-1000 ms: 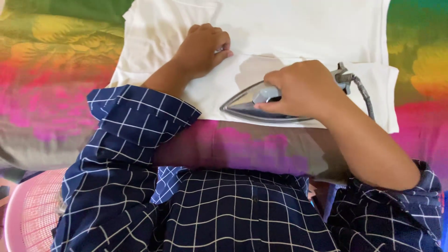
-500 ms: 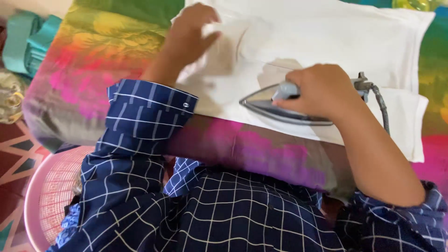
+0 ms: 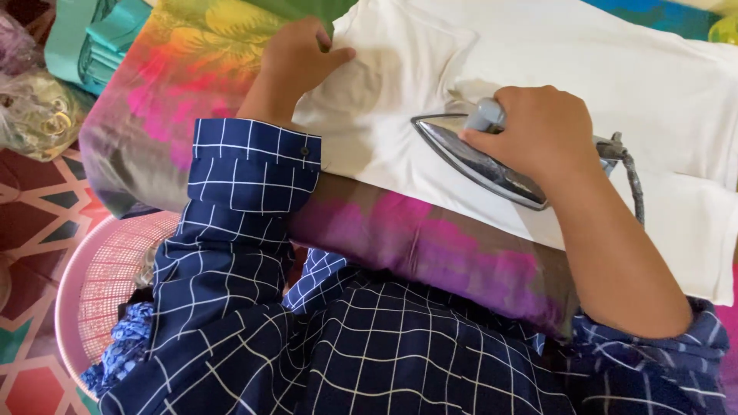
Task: Ironing and folding a white t-shirt on an ironing board.
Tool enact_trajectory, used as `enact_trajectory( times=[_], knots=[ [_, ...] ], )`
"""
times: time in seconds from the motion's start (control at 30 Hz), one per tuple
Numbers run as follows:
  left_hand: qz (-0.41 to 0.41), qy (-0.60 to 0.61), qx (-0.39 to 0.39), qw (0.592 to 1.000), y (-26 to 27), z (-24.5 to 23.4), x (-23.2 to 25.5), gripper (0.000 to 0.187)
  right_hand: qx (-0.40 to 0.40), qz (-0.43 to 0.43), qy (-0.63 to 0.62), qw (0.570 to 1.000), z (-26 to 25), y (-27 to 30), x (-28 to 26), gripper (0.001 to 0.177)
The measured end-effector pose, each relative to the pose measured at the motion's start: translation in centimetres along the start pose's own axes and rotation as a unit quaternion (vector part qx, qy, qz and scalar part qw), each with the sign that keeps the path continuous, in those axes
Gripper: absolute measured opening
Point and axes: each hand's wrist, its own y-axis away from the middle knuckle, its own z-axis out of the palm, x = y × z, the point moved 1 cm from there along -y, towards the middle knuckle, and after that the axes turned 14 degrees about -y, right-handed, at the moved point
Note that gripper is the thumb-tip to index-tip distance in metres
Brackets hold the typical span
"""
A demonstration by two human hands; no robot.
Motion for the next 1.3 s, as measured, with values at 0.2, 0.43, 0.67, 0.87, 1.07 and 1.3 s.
enact_trajectory(
  times=[0.2, 0.43, 0.67, 0.87, 1.07, 1.3],
  knots=[
    [0.089, 0.0, 0.008, 0.996, -1.4, 1.7, -1.6, 0.042, -0.066, -0.061, 0.025, 0.996, -0.1, 1.5, -1.2, 0.055],
    [0.11, 0.063, 0.05, 0.991, -1.2, 1.8, -1.8, 0.036, -0.031, -0.1, 0.006, 0.995, 0.6, 0.2, -4.6, 0.053],
    [0.138, 0.123, 0.063, 0.981, -1.1, 1.7, -2.5, 0.034, -0.007, -0.073, -0.012, 0.997, 0.3, -1.0, -6.0, 0.056],
    [0.164, 0.201, 0.005, 0.966, -0.7, 1.3, -2.7, 0.032, -0.089, -0.176, 0.025, 0.98, 0.5, -0.1, -7.3, 0.049],
    [0.099, 0.239, -0.044, 0.965, 0.9, -0.6, -1.5, 0.034, -0.058, -0.209, 0.002, 0.976, 1.6, -1.9, -10.2, 0.052],
    [0.094, 0.205, -0.017, 0.974, 0.2, 0.4, -1.8, 0.033, -0.029, -0.169, -0.027, 0.985, 2.1, -2.7, -11.9, 0.048]
  ],
)
